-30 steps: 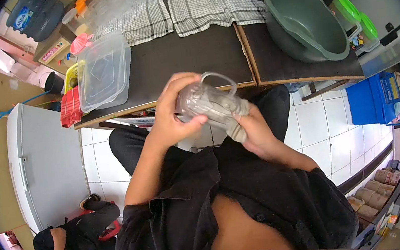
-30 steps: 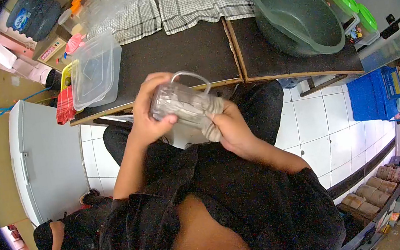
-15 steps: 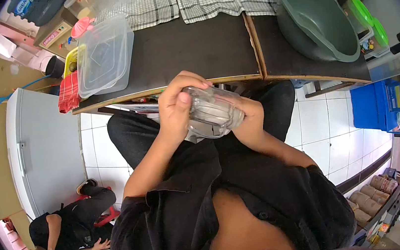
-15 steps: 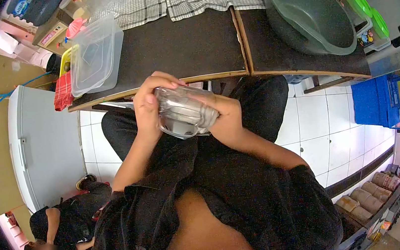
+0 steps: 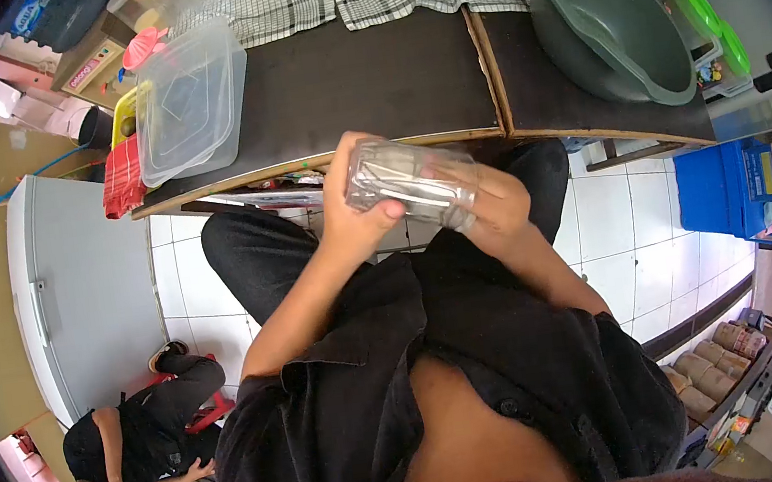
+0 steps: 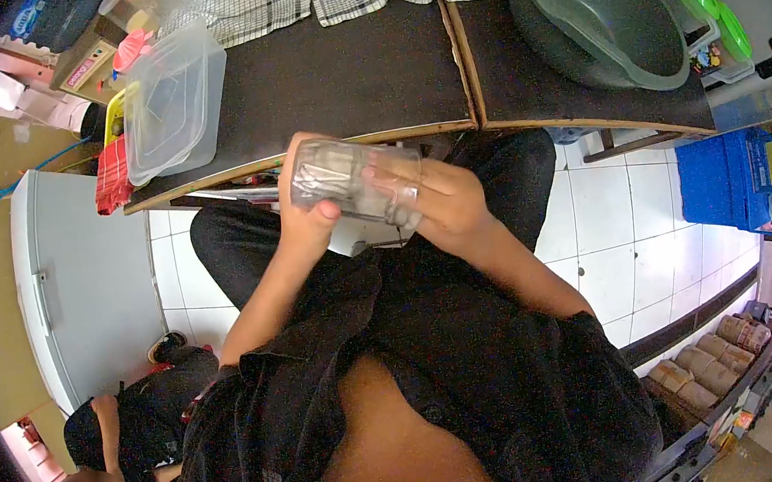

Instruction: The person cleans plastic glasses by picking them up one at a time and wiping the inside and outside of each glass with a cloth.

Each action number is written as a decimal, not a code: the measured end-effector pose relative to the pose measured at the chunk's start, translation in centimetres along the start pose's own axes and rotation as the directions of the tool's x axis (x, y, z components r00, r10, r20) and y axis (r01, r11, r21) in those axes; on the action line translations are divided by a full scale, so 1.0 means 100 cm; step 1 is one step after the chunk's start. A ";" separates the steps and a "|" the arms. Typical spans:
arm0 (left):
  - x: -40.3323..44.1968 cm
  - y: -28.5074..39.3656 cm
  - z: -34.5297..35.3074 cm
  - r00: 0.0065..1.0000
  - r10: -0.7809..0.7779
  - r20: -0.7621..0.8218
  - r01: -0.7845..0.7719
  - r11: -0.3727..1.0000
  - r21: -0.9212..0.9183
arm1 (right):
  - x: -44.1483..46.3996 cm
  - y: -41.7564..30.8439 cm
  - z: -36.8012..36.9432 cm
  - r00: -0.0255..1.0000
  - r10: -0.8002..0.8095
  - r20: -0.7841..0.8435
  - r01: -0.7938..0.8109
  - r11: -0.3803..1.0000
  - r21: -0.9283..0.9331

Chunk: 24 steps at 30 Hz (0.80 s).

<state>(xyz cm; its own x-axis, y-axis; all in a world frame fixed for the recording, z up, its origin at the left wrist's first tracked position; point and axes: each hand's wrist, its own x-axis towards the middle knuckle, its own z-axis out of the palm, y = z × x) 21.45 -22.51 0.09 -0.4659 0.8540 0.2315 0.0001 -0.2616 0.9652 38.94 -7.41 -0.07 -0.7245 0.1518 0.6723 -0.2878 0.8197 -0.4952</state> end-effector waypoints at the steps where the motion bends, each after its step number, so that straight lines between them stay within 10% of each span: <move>1: -0.004 -0.005 0.001 0.997 0.009 -0.077 -0.007 1.000 0.029 | 0.000 -0.002 0.006 0.998 0.005 -0.065 0.002 0.995 0.099; 4: -0.001 0.007 -0.003 0.998 0.036 -0.047 -0.031 0.995 0.098 | -0.008 -0.023 0.026 0.917 0.396 -0.041 -0.347 0.845 0.408; 6: 0.001 0.009 -0.012 0.995 0.085 0.043 -0.091 0.982 0.165 | -0.016 -0.030 0.023 0.654 0.674 0.343 -0.650 0.269 0.711; 7: 0.003 0.012 -0.017 0.995 0.087 0.040 -0.093 0.982 0.163 | -0.016 -0.033 0.025 0.655 0.672 0.345 -0.651 0.271 0.709; 9: 0.008 0.022 -0.026 0.979 0.024 0.205 -0.066 0.977 0.201 | -0.015 -0.039 0.033 0.582 0.638 0.504 -0.458 -0.256 0.852; 11: 0.010 0.022 -0.024 0.966 0.022 0.258 -0.087 0.966 0.244 | -0.008 -0.039 0.029 0.594 0.663 0.456 -0.437 -0.209 0.875; 13: 0.013 0.027 0.003 0.989 0.088 -0.121 -0.079 0.994 0.078 | -0.001 -0.030 0.021 0.796 0.601 -0.065 -0.510 0.725 0.462; 14: 0.010 0.015 -0.006 0.996 0.086 -0.024 -0.085 0.996 0.036 | 0.005 -0.016 0.020 0.936 0.279 -0.215 -0.221 0.941 0.257; 17: -0.007 -0.007 0.010 0.992 -0.063 -0.106 0.005 0.879 -0.476 | 0.007 -0.012 0.012 0.992 0.085 0.090 -0.089 0.995 0.037; 19: -0.010 -0.003 0.019 0.982 -0.105 -0.154 0.018 0.875 -0.485 | 0.005 -0.017 0.031 1.000 0.026 -0.004 -0.025 0.999 0.048; 23: -0.006 0.004 0.015 0.994 -0.020 -0.104 -0.018 0.934 -0.357 | -0.008 -0.034 0.060 0.927 0.346 -0.146 -0.265 0.879 0.397; 24: -0.005 0.003 0.010 0.998 -0.012 -0.060 -0.009 0.942 -0.336 | -0.023 -0.030 0.073 0.828 0.561 0.001 -0.380 0.559 0.737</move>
<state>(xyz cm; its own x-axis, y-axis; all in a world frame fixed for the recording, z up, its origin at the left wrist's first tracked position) 22.56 -22.59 0.42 -0.5181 0.8286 0.2123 -0.2929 -0.4051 0.8661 36.88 -14.26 -4.14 -0.7619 0.5849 0.2781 -0.3469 -0.0059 -0.9379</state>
